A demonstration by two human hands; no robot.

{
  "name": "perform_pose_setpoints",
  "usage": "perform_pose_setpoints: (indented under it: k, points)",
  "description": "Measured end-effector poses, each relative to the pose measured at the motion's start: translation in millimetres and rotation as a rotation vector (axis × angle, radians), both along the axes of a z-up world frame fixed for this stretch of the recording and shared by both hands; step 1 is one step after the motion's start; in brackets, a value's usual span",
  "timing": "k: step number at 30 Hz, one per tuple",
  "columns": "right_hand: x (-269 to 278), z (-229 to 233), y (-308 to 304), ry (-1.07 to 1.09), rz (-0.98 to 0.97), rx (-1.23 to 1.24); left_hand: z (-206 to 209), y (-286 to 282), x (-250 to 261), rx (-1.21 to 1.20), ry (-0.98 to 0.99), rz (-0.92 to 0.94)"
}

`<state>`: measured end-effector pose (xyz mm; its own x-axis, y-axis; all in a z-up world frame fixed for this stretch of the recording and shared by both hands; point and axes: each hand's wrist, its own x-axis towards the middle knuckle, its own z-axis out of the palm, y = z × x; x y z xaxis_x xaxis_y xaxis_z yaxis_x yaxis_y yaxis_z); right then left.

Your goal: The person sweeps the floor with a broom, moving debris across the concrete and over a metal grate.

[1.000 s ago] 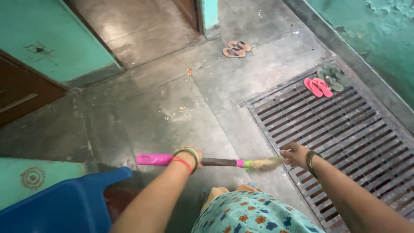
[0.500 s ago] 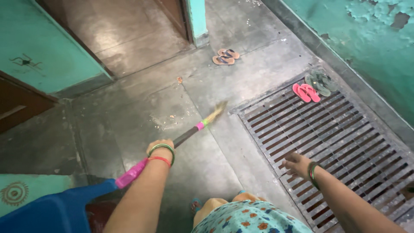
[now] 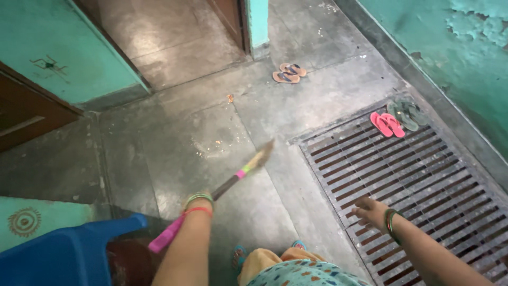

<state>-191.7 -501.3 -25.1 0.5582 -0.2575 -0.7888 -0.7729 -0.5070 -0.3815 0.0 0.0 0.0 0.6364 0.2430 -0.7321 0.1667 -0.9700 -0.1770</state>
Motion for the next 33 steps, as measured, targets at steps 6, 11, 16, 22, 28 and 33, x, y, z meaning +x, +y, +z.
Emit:
perform_pose_setpoints:
  k: [6,11,16,22,28,33]
  points:
    - [20,-18,3,-0.033,-0.016,0.079,16,99,2,0.112,-0.103,0.034]
    - [44,-46,29,-0.068,-0.036,0.159,75,137,-15,0.12,-0.029,0.016]
    - [65,-64,62,-0.136,0.076,0.182,70,138,-36,0.019,0.047,0.018]
    - [80,-32,111,0.051,0.168,-0.006,6,153,-29,0.04,0.138,0.065]
    - [75,2,160,0.15,0.074,-0.06,17,229,-23,0.091,0.01,0.017]
    - [76,-40,165,0.022,0.077,0.046,48,290,-12,0.13,-0.098,0.008]
